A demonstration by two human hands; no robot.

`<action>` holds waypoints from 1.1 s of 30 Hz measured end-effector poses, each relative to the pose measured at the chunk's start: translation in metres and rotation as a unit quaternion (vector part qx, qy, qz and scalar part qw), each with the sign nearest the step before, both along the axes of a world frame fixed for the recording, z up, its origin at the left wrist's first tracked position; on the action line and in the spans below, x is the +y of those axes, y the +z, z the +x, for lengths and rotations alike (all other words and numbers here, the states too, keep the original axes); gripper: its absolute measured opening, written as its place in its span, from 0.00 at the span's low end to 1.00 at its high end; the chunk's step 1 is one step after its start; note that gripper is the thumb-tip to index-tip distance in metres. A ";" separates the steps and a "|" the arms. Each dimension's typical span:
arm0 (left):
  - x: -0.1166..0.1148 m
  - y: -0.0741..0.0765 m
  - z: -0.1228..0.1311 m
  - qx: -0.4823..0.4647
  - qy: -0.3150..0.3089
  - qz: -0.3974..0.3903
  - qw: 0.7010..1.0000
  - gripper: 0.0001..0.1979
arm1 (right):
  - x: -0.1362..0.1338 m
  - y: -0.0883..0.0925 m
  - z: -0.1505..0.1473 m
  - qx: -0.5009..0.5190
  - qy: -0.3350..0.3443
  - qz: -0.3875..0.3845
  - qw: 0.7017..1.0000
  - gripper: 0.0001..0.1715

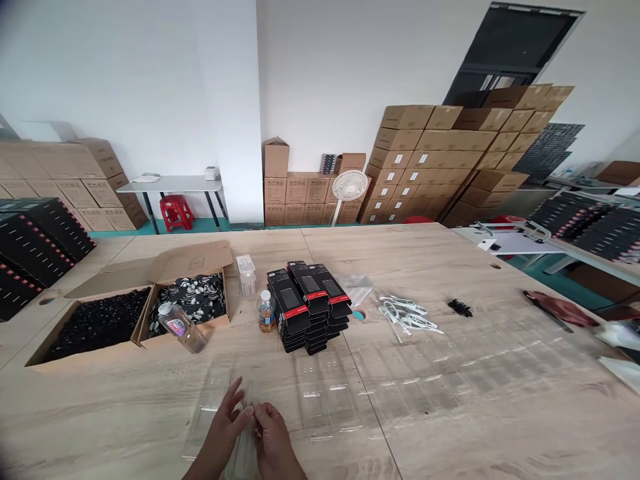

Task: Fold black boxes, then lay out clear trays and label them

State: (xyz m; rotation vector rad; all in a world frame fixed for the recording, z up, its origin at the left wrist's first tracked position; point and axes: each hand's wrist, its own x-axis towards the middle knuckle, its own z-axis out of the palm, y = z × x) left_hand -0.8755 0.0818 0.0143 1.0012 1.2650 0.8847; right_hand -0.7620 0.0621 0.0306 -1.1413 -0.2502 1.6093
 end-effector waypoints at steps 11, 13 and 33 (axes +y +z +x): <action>0.007 -0.013 0.001 0.217 0.062 0.073 0.972 0.39 | -0.002 -0.002 0.074 -0.373 -0.024 -0.041 0.927 0.17; 0.001 -0.013 -0.004 0.289 0.036 0.128 0.948 0.34 | -0.012 -0.002 0.073 -0.485 0.016 -0.011 0.874 0.25; 0.007 -0.015 -0.028 0.290 0.046 0.093 0.951 0.32 | -0.056 -0.067 0.050 -0.801 0.226 0.414 0.369 0.19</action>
